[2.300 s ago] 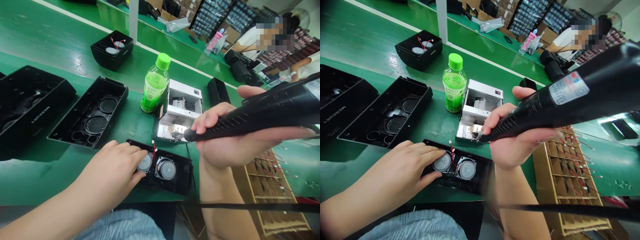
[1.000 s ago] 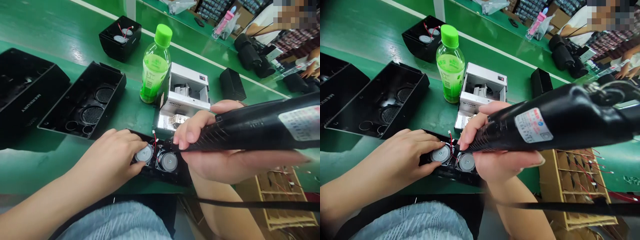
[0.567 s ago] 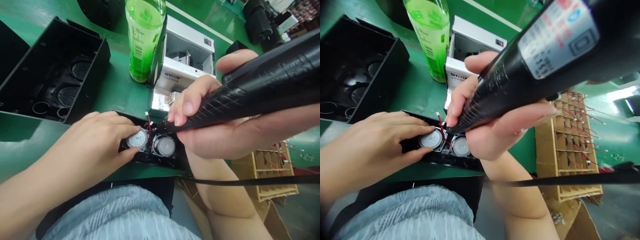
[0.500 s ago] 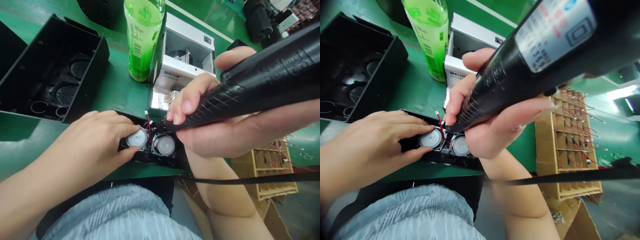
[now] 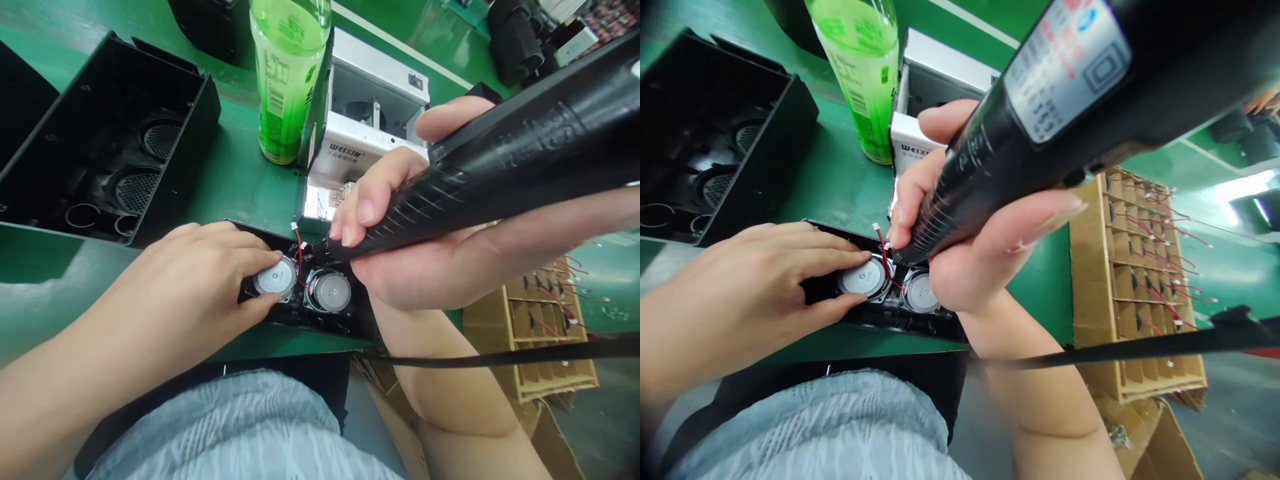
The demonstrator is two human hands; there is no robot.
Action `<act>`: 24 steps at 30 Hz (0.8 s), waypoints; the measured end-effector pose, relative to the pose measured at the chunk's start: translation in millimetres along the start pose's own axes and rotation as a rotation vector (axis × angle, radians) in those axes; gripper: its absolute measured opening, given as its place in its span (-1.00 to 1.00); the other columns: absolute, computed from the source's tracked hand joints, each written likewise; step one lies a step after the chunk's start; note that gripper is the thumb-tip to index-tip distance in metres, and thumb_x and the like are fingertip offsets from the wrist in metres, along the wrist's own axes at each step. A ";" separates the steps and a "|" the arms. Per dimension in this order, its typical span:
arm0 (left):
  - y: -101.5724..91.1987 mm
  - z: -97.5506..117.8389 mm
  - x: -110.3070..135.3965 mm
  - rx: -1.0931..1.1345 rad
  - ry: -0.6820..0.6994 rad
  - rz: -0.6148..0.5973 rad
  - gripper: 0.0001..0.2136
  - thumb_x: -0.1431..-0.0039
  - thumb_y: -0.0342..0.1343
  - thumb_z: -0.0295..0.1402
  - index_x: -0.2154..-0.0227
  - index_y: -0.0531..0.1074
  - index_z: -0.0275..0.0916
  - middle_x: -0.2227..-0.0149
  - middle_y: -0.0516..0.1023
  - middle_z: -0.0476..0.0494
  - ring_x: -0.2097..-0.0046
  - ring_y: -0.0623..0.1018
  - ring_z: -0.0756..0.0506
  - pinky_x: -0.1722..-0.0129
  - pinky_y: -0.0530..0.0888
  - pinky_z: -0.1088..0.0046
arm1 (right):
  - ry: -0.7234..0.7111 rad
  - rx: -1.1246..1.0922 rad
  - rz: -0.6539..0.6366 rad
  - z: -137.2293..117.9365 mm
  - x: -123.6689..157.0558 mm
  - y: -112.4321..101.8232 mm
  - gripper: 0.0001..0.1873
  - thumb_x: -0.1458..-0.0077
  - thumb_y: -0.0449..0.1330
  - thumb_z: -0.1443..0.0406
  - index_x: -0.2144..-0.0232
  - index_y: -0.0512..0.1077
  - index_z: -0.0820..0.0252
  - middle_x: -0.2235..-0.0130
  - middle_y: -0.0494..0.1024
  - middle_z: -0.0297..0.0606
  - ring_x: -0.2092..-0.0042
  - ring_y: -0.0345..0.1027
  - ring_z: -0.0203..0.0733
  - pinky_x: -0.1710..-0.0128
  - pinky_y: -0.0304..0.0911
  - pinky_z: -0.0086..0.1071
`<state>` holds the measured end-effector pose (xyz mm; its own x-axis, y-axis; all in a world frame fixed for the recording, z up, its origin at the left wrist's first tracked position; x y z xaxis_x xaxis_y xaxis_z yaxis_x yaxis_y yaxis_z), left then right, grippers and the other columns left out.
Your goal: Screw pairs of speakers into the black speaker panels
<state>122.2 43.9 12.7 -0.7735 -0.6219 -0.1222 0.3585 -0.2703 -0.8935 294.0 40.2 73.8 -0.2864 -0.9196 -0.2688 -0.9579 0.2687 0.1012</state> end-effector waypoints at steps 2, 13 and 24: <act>0.8 -0.5 -0.3 0.004 -0.011 -0.011 -0.73 -0.42 0.20 -0.08 0.08 0.69 -0.12 0.02 0.78 -0.16 0.03 0.71 -0.34 0.07 0.57 -0.03 | -0.010 -0.112 0.081 3.2 1.9 -5.0 -0.24 -0.33 -0.22 -0.46 0.26 0.36 -0.06 0.59 0.35 -0.43 0.64 0.24 -0.16 0.59 0.25 -0.13; 0.3 0.2 -3.5 -0.008 -0.020 -0.037 -0.70 -0.44 0.15 -0.06 0.12 0.70 -0.09 0.03 0.78 -0.17 0.06 0.72 -0.34 0.10 0.59 -0.02 | 0.022 -0.159 0.056 5.1 -2.1 1.2 -0.17 -0.12 -0.08 -0.58 0.32 0.44 -0.08 0.63 0.37 -0.45 0.62 0.31 -0.14 0.68 0.19 -0.18; 5.4 -5.6 -6.0 0.004 -0.060 -0.121 -0.73 -0.38 0.19 -0.10 0.05 0.71 -0.05 0.01 0.78 -0.14 0.00 0.71 -0.35 0.04 0.58 0.02 | -0.062 -0.324 -0.107 15.2 3.0 17.1 -0.21 0.05 0.24 -0.53 0.27 0.56 -0.03 0.59 0.47 -0.46 0.66 0.24 -0.19 0.68 0.09 -0.24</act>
<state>125.8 50.3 6.2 -0.7784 -0.6276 0.0121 0.2671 -0.3486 -0.8984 276.5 46.4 60.2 -0.1946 -0.9158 -0.3512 -0.9290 0.0572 0.3656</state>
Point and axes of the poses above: each hand's wrist, its own x-axis away from the middle knuckle, its own y-axis out of the palm, z = x × y, the point moved 7 cm from there along -x, towards the middle knuckle
